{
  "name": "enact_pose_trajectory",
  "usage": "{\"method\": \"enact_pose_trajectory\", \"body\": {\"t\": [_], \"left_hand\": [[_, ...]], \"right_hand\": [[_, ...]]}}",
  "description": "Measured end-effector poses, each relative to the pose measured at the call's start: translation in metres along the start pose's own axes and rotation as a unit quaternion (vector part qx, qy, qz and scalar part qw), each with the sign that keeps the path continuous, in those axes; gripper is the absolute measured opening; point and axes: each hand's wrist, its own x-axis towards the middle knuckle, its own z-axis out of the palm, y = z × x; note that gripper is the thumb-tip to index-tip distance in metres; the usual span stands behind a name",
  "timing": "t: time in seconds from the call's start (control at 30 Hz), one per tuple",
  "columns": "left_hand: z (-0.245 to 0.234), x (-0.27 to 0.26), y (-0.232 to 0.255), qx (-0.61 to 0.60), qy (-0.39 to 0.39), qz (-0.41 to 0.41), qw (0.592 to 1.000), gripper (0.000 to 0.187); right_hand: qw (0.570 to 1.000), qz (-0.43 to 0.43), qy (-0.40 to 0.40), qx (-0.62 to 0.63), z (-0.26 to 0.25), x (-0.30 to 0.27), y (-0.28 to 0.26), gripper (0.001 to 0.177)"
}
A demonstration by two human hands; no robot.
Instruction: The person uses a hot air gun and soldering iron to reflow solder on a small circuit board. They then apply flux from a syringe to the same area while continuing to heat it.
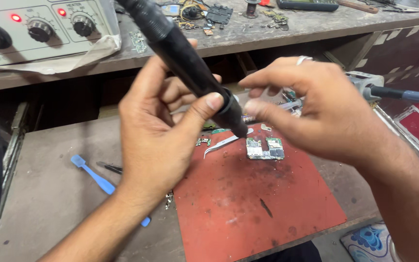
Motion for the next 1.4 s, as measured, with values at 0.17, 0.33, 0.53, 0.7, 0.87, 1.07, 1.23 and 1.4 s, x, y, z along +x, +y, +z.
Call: {"method": "enact_pose_trajectory", "body": {"t": [0.17, 0.33, 0.53, 0.7, 0.87, 1.07, 1.23, 1.4], "left_hand": [[-0.012, 0.001, -0.005, 0.024, 0.004, 0.017, 1.000, 0.063], [-0.018, -0.001, -0.007, 0.052, 0.020, -0.005, 0.998, 0.064], [-0.024, -0.001, -0.005, 0.069, -0.003, 0.007, 0.998, 0.064], [-0.026, -0.002, -0.003, 0.061, -0.006, -0.001, 0.998, 0.064], [-0.027, -0.002, -0.002, 0.058, -0.011, 0.005, 0.998, 0.064], [-0.025, -0.003, -0.004, 0.043, -0.019, 0.016, 0.999, 0.064], [-0.013, 0.000, -0.014, 0.051, 0.006, -0.005, 0.999, 0.065], [0.004, 0.009, -0.029, 0.034, -0.005, -0.003, 0.999, 0.065]], "right_hand": [[0.999, 0.048, -0.012, -0.012, 0.017, -0.001, 0.033, 0.016], [0.992, -0.018, -0.127, 0.011, 0.045, 0.001, 0.048, 0.016], [0.974, -0.008, -0.223, -0.038, 0.055, 0.010, 0.045, 0.017], [0.968, -0.036, -0.238, -0.070, 0.058, 0.014, 0.043, 0.009], [0.974, -0.050, -0.206, -0.074, 0.052, 0.014, 0.045, 0.009], [0.986, 0.018, -0.126, -0.108, 0.004, -0.003, 0.050, 0.012], [0.936, 0.239, -0.157, -0.204, -0.023, -0.031, 0.052, 0.020], [0.889, 0.372, -0.172, -0.203, -0.015, -0.054, 0.056, 0.024]]}}
